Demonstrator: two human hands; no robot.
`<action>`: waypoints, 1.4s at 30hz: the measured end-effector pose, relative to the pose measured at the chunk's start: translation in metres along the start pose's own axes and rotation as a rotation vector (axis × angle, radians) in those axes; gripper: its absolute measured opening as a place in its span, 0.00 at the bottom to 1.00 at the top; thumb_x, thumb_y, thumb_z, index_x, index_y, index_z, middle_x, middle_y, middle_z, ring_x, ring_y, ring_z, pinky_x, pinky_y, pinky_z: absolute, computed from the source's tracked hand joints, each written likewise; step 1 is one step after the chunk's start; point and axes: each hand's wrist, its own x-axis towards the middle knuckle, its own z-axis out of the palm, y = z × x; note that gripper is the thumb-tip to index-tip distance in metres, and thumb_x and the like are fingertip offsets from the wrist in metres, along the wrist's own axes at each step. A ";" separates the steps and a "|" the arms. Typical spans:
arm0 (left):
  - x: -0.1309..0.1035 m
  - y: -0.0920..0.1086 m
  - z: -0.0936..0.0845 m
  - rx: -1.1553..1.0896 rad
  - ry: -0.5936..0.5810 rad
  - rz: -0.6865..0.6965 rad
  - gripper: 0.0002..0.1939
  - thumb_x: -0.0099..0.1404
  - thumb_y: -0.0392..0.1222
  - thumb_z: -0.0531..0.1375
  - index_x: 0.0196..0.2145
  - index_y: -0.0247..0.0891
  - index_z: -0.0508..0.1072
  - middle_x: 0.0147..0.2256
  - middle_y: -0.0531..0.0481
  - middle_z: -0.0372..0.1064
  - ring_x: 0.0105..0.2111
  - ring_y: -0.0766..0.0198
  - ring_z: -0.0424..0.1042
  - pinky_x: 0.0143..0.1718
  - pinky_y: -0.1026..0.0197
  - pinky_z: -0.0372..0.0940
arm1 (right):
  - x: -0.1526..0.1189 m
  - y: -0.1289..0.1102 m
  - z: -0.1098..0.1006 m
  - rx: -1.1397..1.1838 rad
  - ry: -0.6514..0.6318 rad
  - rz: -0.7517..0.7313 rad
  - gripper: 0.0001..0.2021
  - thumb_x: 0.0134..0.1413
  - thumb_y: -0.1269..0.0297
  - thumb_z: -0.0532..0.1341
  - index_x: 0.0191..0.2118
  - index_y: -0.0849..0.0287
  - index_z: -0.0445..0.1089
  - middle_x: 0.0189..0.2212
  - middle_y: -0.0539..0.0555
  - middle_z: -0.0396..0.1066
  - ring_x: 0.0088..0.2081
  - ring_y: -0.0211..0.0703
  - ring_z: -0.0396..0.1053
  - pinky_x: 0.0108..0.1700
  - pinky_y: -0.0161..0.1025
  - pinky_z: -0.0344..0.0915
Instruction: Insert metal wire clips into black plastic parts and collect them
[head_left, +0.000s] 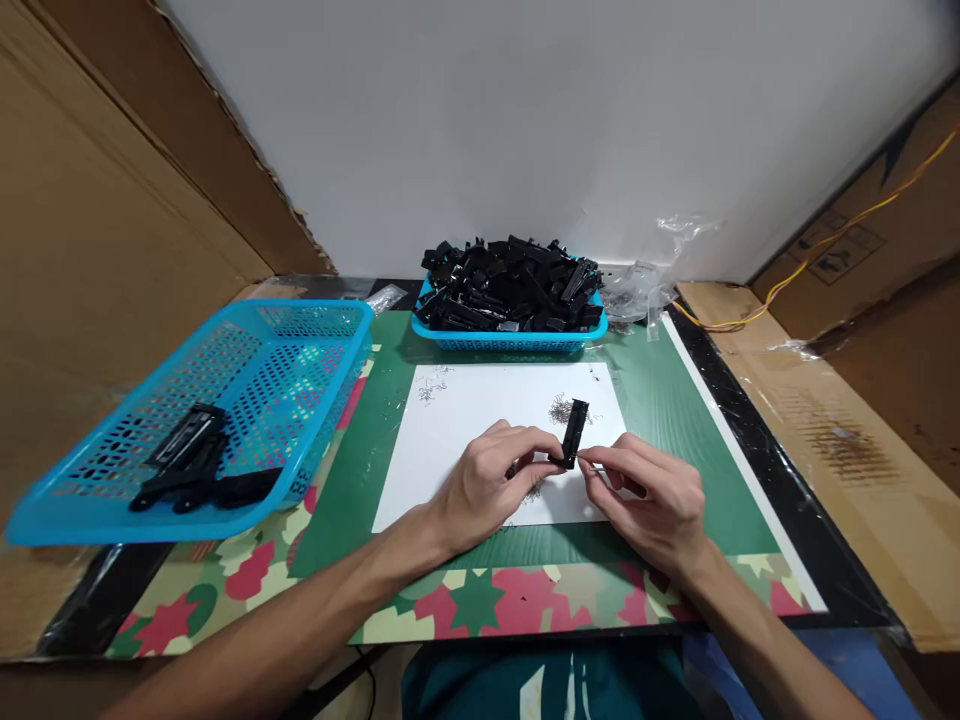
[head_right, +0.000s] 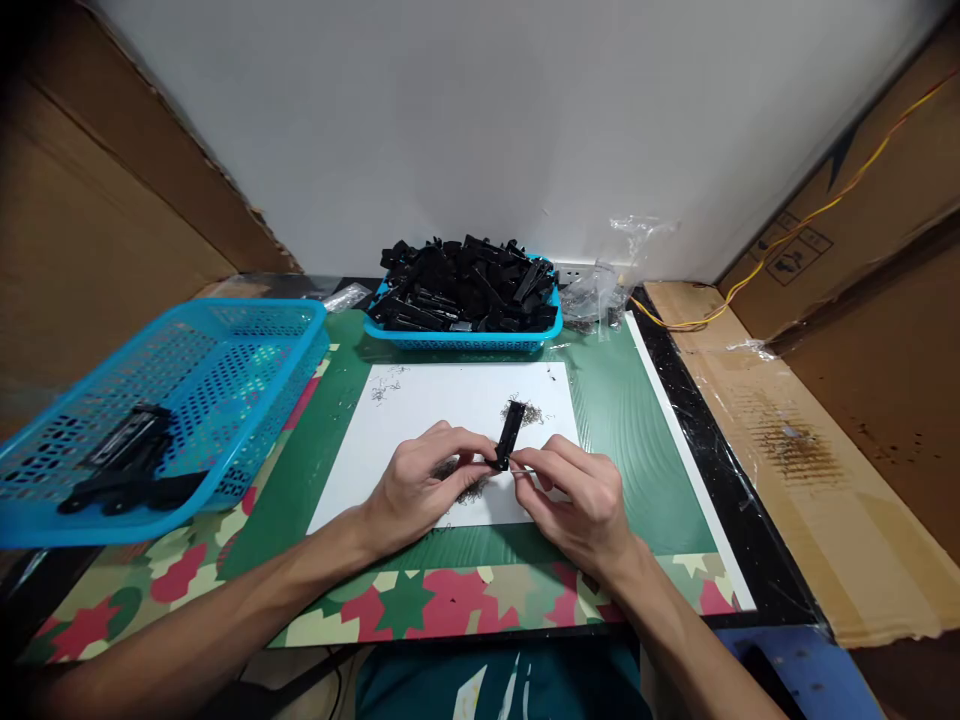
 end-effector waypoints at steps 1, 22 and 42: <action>0.000 0.000 0.000 0.004 0.012 0.023 0.07 0.71 0.31 0.64 0.44 0.41 0.75 0.38 0.51 0.81 0.34 0.62 0.76 0.41 0.58 0.66 | -0.001 0.001 0.000 -0.024 -0.005 -0.028 0.08 0.64 0.74 0.62 0.40 0.55 0.78 0.22 0.48 0.67 0.21 0.36 0.64 0.23 0.36 0.58; 0.001 0.000 0.000 0.054 -0.015 0.150 0.04 0.74 0.31 0.61 0.44 0.38 0.72 0.38 0.49 0.80 0.34 0.63 0.74 0.39 0.58 0.59 | -0.012 0.009 -0.006 -0.107 -0.099 -0.179 0.10 0.66 0.76 0.62 0.48 0.56 0.75 0.31 0.52 0.78 0.29 0.39 0.75 0.29 0.37 0.66; -0.001 0.000 0.000 0.067 -0.005 0.232 0.05 0.75 0.30 0.59 0.45 0.38 0.72 0.40 0.48 0.81 0.34 0.64 0.72 0.37 0.58 0.58 | -0.007 0.002 -0.006 0.151 -0.094 -0.094 0.13 0.62 0.83 0.62 0.46 0.61 0.77 0.33 0.55 0.76 0.31 0.39 0.73 0.31 0.36 0.66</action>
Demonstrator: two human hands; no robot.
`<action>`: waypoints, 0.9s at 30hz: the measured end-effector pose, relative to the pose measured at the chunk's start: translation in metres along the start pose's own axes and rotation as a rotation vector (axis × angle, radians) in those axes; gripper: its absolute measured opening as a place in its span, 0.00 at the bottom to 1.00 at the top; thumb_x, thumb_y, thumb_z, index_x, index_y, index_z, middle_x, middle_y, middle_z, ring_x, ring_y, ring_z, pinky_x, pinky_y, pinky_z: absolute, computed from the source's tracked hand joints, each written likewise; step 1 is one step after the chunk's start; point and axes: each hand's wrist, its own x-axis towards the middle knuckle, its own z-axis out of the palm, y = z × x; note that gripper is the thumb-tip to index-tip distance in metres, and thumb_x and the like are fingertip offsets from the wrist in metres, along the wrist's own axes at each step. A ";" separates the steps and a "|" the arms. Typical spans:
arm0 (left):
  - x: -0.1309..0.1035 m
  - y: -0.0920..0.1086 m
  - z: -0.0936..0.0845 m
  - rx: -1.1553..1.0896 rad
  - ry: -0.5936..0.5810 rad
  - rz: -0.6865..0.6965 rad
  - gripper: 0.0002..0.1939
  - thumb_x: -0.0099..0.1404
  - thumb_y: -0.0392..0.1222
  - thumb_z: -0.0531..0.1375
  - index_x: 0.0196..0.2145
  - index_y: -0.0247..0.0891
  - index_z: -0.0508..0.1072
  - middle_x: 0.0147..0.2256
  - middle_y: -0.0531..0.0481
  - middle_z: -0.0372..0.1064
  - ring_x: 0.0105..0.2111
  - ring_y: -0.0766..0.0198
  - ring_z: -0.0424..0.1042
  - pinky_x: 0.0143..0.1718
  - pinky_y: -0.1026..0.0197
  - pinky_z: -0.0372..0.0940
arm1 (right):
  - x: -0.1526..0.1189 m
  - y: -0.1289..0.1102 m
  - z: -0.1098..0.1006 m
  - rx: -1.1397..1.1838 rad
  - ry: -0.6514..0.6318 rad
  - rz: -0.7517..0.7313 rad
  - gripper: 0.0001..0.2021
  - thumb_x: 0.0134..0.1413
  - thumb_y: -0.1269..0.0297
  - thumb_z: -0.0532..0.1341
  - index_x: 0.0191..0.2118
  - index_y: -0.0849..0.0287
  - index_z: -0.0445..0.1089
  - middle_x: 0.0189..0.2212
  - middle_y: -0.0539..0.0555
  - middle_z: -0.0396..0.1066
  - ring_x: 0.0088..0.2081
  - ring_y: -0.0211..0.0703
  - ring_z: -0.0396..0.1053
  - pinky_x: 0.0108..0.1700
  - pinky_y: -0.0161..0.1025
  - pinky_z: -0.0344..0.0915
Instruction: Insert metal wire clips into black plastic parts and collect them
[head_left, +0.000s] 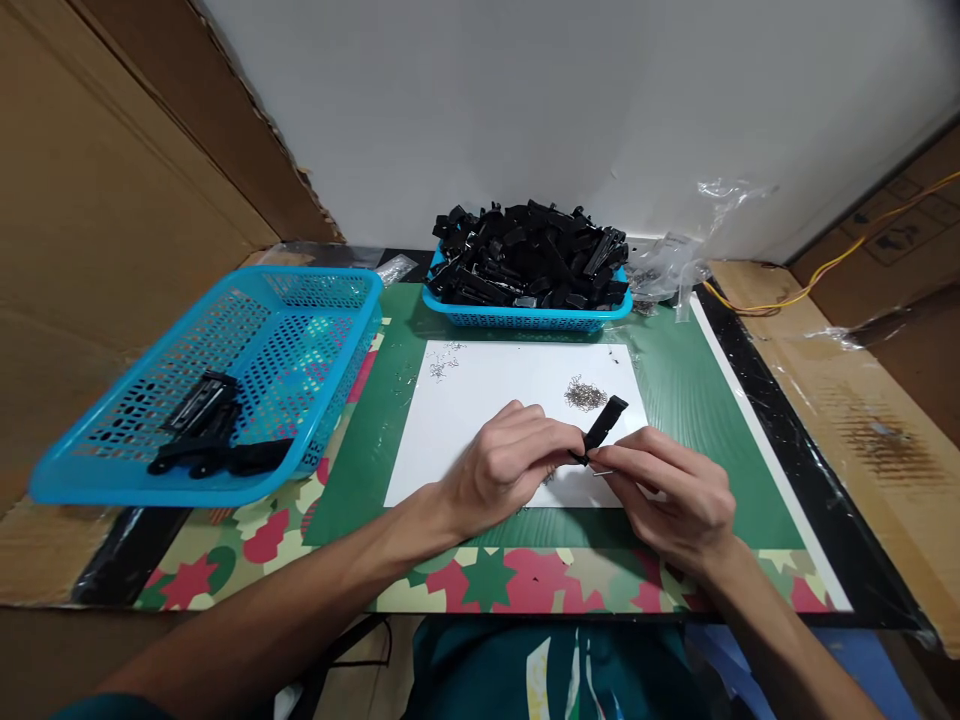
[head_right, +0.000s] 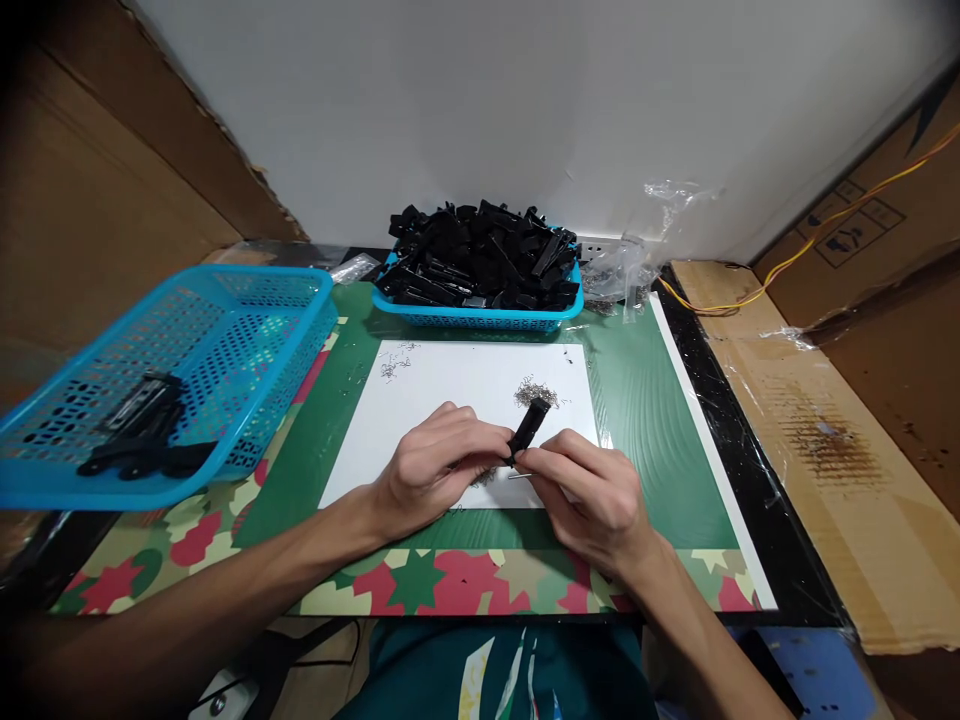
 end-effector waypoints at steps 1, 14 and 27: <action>0.000 0.000 0.000 -0.006 0.001 0.009 0.06 0.75 0.30 0.59 0.45 0.38 0.72 0.40 0.48 0.81 0.34 0.64 0.72 0.38 0.58 0.58 | 0.002 -0.001 -0.001 0.056 -0.008 0.043 0.12 0.63 0.82 0.62 0.45 0.61 0.78 0.33 0.55 0.76 0.31 0.38 0.73 0.30 0.36 0.66; 0.000 0.001 0.002 -0.083 0.061 -0.046 0.03 0.75 0.32 0.61 0.45 0.37 0.73 0.36 0.50 0.80 0.32 0.65 0.74 0.37 0.59 0.63 | 0.006 -0.002 -0.008 0.222 -0.054 0.279 0.08 0.64 0.74 0.65 0.42 0.54 0.78 0.33 0.50 0.77 0.31 0.38 0.71 0.31 0.37 0.63; 0.001 0.001 0.002 -0.067 0.022 -0.046 0.04 0.74 0.32 0.61 0.45 0.36 0.72 0.36 0.51 0.79 0.33 0.65 0.75 0.39 0.60 0.63 | 0.013 -0.007 -0.015 0.126 -0.092 0.214 0.09 0.63 0.76 0.64 0.42 0.57 0.79 0.30 0.50 0.73 0.26 0.35 0.67 0.25 0.34 0.60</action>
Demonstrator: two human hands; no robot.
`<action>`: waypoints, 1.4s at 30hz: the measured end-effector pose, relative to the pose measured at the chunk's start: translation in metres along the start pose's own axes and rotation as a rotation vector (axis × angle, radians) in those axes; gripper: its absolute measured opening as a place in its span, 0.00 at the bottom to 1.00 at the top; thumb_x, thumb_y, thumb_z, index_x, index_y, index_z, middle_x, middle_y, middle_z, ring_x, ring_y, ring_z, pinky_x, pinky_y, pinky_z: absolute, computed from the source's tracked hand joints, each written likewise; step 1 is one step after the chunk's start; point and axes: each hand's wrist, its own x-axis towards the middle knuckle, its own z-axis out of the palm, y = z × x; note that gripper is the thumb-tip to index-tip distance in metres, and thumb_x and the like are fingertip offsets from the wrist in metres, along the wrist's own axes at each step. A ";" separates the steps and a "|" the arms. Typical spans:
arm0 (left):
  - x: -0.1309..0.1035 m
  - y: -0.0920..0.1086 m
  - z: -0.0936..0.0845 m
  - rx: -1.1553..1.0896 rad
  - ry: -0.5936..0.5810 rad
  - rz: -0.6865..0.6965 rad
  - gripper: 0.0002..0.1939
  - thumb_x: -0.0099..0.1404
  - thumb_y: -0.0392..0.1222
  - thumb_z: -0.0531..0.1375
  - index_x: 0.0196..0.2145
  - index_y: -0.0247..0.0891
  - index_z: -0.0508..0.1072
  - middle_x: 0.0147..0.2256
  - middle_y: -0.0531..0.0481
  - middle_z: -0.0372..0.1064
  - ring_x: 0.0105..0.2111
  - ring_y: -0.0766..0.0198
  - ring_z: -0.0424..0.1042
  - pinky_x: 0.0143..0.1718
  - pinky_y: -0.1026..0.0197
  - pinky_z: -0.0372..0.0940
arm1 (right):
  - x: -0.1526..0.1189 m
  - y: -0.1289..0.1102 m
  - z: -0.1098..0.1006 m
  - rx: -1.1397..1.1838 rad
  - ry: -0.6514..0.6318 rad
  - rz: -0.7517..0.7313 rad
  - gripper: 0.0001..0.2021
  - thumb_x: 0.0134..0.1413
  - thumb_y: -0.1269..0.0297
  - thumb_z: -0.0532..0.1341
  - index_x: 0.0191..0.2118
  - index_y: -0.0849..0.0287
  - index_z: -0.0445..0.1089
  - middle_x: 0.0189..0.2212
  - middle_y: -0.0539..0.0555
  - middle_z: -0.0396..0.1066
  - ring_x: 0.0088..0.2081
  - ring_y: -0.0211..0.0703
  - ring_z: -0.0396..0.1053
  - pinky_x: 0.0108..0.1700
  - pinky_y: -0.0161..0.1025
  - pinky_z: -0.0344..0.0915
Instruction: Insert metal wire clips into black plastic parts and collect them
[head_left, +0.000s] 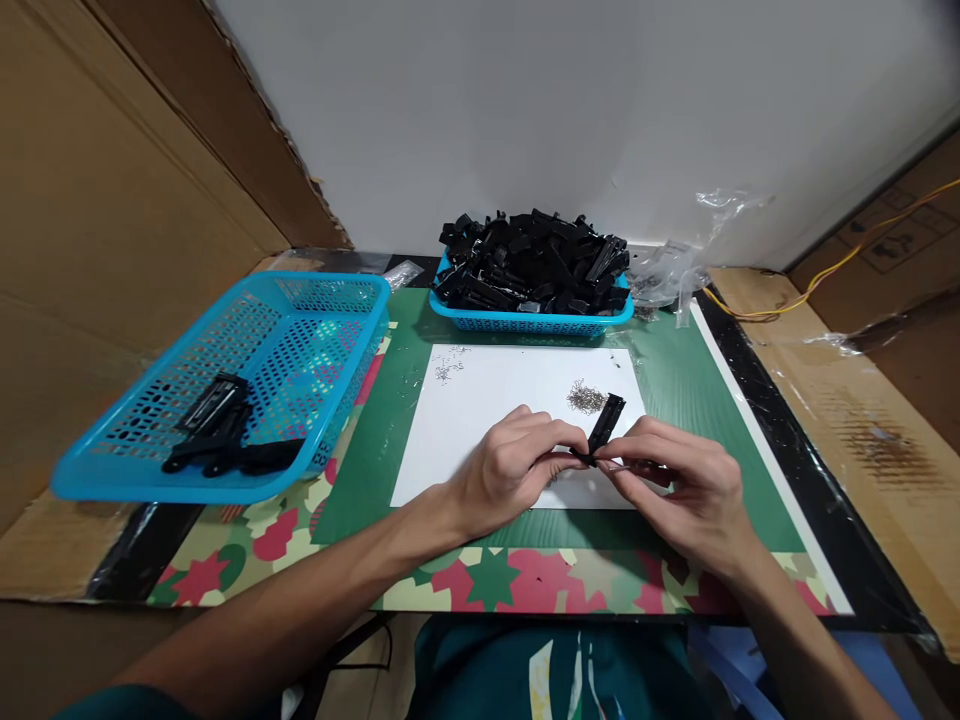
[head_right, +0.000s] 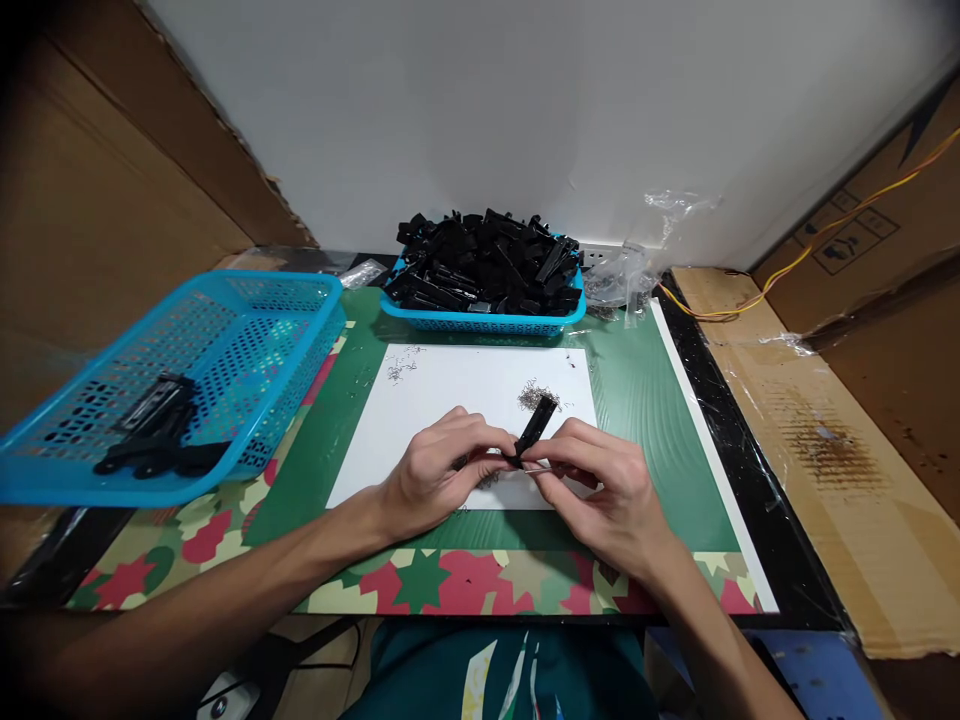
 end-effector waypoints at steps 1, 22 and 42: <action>0.000 0.000 0.000 0.010 -0.003 0.003 0.04 0.74 0.32 0.61 0.45 0.36 0.72 0.36 0.51 0.79 0.32 0.65 0.75 0.39 0.60 0.62 | 0.000 -0.001 0.000 -0.015 -0.002 -0.008 0.08 0.63 0.76 0.63 0.42 0.58 0.79 0.29 0.50 0.73 0.26 0.35 0.67 0.25 0.34 0.61; -0.004 -0.004 0.000 0.021 -0.003 0.038 0.04 0.75 0.33 0.61 0.46 0.37 0.73 0.36 0.49 0.78 0.31 0.65 0.71 0.38 0.59 0.61 | 0.001 0.002 0.010 0.087 0.115 -0.027 0.10 0.51 0.79 0.65 0.34 0.59 0.81 0.21 0.48 0.72 0.21 0.35 0.66 0.23 0.34 0.58; 0.003 0.004 -0.002 -0.017 -0.053 -0.040 0.04 0.75 0.32 0.60 0.45 0.37 0.72 0.37 0.51 0.79 0.35 0.64 0.74 0.40 0.60 0.63 | 0.002 0.002 -0.017 -0.108 -0.066 -0.106 0.10 0.64 0.76 0.65 0.48 0.59 0.79 0.30 0.51 0.73 0.28 0.36 0.70 0.27 0.34 0.64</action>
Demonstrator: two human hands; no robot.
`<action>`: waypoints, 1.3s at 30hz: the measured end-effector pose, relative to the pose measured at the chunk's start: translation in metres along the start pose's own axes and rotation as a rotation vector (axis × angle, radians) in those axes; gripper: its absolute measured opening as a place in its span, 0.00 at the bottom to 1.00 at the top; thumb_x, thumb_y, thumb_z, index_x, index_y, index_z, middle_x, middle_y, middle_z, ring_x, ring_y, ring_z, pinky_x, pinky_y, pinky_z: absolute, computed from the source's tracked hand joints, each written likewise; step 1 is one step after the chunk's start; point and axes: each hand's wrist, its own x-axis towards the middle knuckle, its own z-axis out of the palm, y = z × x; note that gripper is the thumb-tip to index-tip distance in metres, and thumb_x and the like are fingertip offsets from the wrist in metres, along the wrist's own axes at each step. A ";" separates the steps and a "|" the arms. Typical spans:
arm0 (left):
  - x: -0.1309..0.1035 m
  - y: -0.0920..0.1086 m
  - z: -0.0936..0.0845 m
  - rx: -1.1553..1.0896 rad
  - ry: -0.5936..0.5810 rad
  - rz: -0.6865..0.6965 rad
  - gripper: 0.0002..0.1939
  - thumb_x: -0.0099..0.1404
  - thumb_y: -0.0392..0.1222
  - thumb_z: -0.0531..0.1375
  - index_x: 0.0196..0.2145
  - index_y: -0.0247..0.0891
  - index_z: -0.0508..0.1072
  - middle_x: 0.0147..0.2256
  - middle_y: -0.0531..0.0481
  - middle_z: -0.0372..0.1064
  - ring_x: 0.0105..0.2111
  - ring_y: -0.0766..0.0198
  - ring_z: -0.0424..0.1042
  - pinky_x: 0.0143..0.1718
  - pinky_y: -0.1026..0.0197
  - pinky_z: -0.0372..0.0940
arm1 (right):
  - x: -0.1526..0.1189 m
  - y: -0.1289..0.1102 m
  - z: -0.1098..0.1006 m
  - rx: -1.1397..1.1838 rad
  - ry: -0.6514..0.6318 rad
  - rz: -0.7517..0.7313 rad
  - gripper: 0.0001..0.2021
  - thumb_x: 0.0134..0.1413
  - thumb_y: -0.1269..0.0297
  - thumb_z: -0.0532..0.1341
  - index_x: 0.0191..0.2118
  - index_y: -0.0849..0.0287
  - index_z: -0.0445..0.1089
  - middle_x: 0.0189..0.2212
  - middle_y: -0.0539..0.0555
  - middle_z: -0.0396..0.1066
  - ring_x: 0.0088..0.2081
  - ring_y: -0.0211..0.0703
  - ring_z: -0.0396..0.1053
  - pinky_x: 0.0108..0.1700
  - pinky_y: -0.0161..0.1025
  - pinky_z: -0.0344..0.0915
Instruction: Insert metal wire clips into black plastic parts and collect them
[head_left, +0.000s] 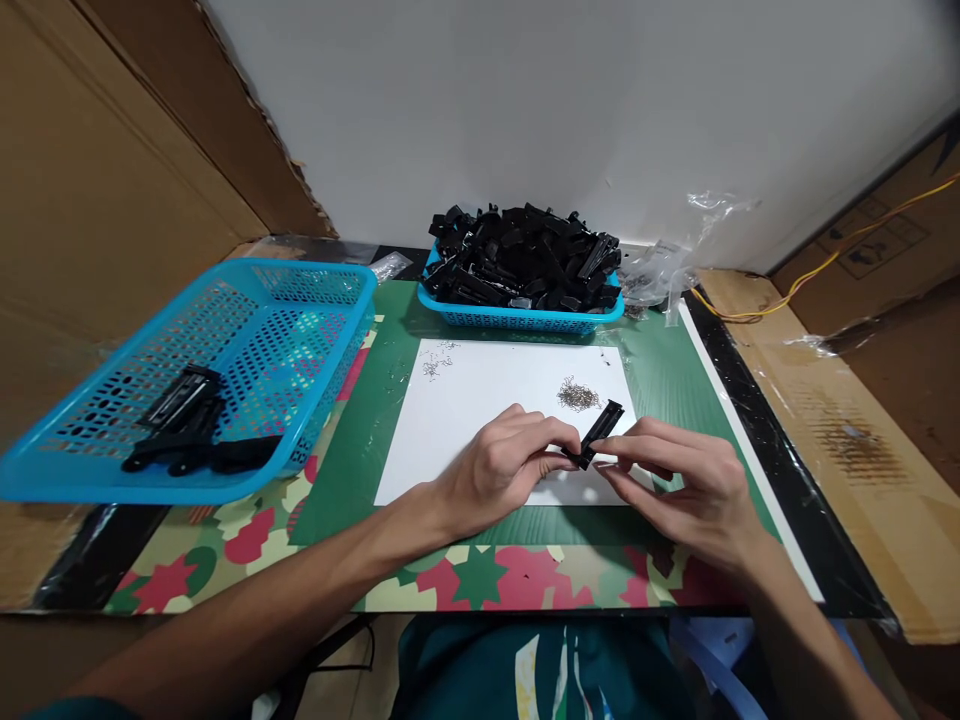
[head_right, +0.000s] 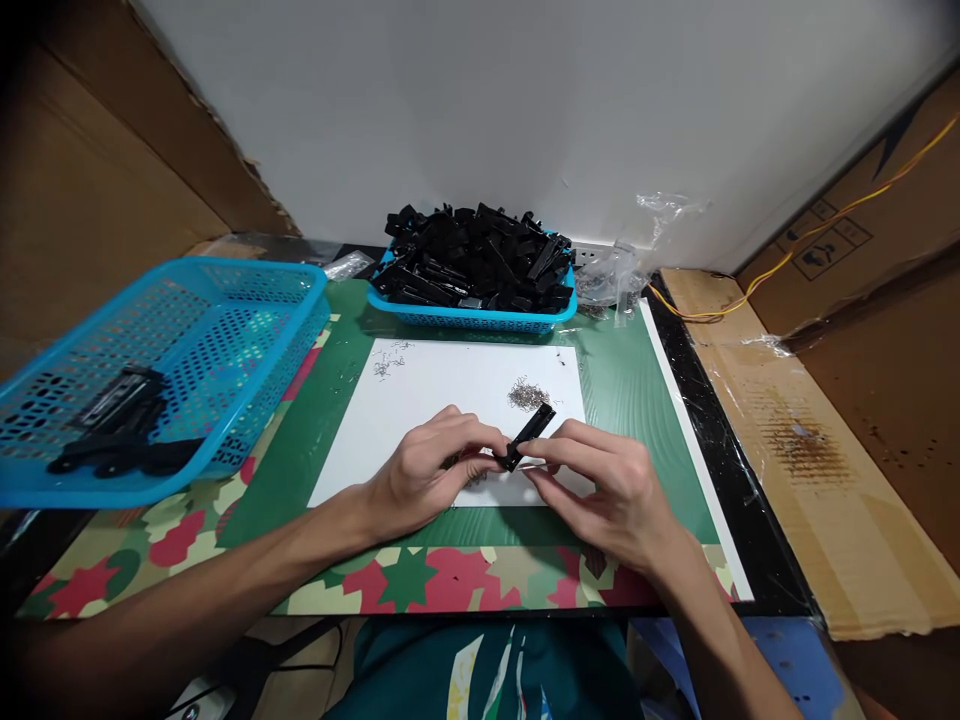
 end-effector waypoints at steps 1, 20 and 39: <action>0.000 0.000 0.000 -0.007 -0.011 -0.010 0.04 0.75 0.32 0.60 0.45 0.36 0.72 0.37 0.50 0.79 0.36 0.64 0.75 0.40 0.60 0.63 | 0.000 0.001 -0.001 -0.009 -0.008 -0.014 0.10 0.65 0.76 0.64 0.48 0.59 0.79 0.32 0.52 0.75 0.29 0.37 0.71 0.29 0.34 0.66; 0.000 -0.004 0.003 0.174 -0.132 -0.100 0.08 0.74 0.40 0.63 0.48 0.36 0.76 0.40 0.49 0.80 0.40 0.59 0.74 0.41 0.55 0.58 | -0.002 0.017 -0.006 -0.108 -0.093 0.076 0.11 0.70 0.72 0.59 0.50 0.56 0.77 0.40 0.56 0.77 0.40 0.43 0.75 0.41 0.41 0.73; -0.003 -0.004 0.006 0.295 -0.134 -0.071 0.08 0.73 0.40 0.63 0.47 0.37 0.79 0.39 0.51 0.82 0.37 0.59 0.72 0.39 0.54 0.58 | 0.016 0.009 0.029 0.296 0.206 0.535 0.07 0.62 0.61 0.69 0.35 0.59 0.79 0.29 0.52 0.82 0.30 0.41 0.80 0.35 0.35 0.77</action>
